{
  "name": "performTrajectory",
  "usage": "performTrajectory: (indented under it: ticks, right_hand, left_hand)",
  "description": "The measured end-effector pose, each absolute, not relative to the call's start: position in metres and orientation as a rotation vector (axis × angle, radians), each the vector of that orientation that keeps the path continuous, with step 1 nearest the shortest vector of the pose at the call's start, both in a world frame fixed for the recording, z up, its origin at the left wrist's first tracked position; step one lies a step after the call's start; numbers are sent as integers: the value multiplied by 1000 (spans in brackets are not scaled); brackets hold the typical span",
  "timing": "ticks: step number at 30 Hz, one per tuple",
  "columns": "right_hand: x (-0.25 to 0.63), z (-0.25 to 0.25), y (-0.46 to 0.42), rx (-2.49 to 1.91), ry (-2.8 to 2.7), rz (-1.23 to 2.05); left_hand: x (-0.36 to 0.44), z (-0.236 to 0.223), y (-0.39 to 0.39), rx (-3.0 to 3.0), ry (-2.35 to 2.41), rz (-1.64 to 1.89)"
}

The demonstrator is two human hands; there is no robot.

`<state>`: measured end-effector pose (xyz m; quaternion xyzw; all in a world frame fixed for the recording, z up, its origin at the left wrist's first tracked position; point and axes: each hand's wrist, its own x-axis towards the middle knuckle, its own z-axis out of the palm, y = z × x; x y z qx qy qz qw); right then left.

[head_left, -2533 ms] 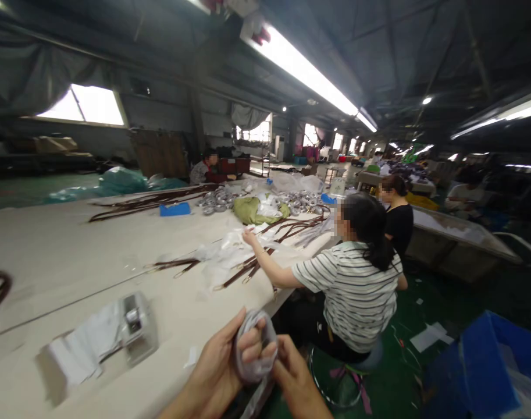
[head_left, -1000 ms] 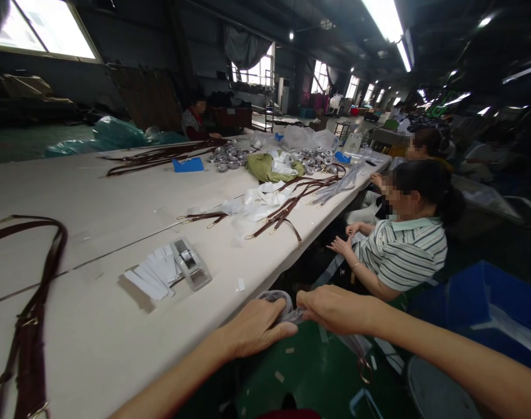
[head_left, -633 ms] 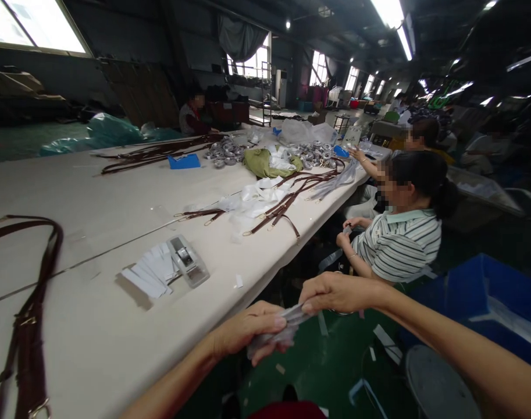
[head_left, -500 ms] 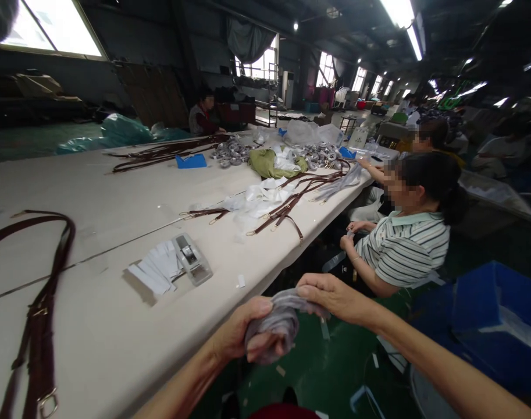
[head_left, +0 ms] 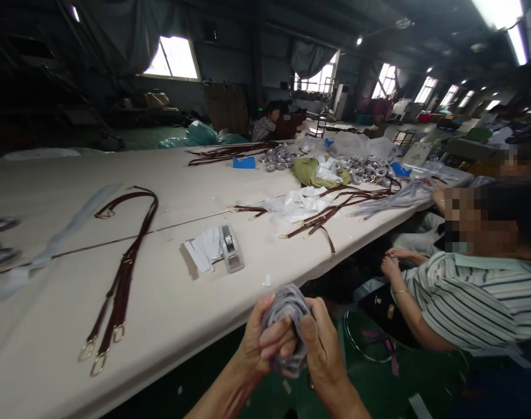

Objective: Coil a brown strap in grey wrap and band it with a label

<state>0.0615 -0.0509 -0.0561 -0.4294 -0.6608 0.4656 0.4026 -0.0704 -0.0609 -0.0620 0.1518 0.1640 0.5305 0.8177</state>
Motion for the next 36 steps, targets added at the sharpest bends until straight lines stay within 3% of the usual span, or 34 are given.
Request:
performTrajectory:
  ticks: [6,19,22,28,36]
  right_hand:
    - [47,-48,-58,-1165,-1737,1338]
    - [-7,-39,-37,-1226,-2109,904]
    - [-12,-32,-31,-1043,-2430,641]
    - [-35,-39,-30,-283,-2884,-334]
    - [-103,-30,-39,250,-3011,-573]
  left_hand:
    - [-87,-61,-57,319,350,1168]
    - [-157,-50,-67,577,414,1258]
    - [-187,-43,-79,695,580,1227]
    - [-254,-34,-106,1195,968,831]
    - [-296,-45,-133,1192,1074,690]
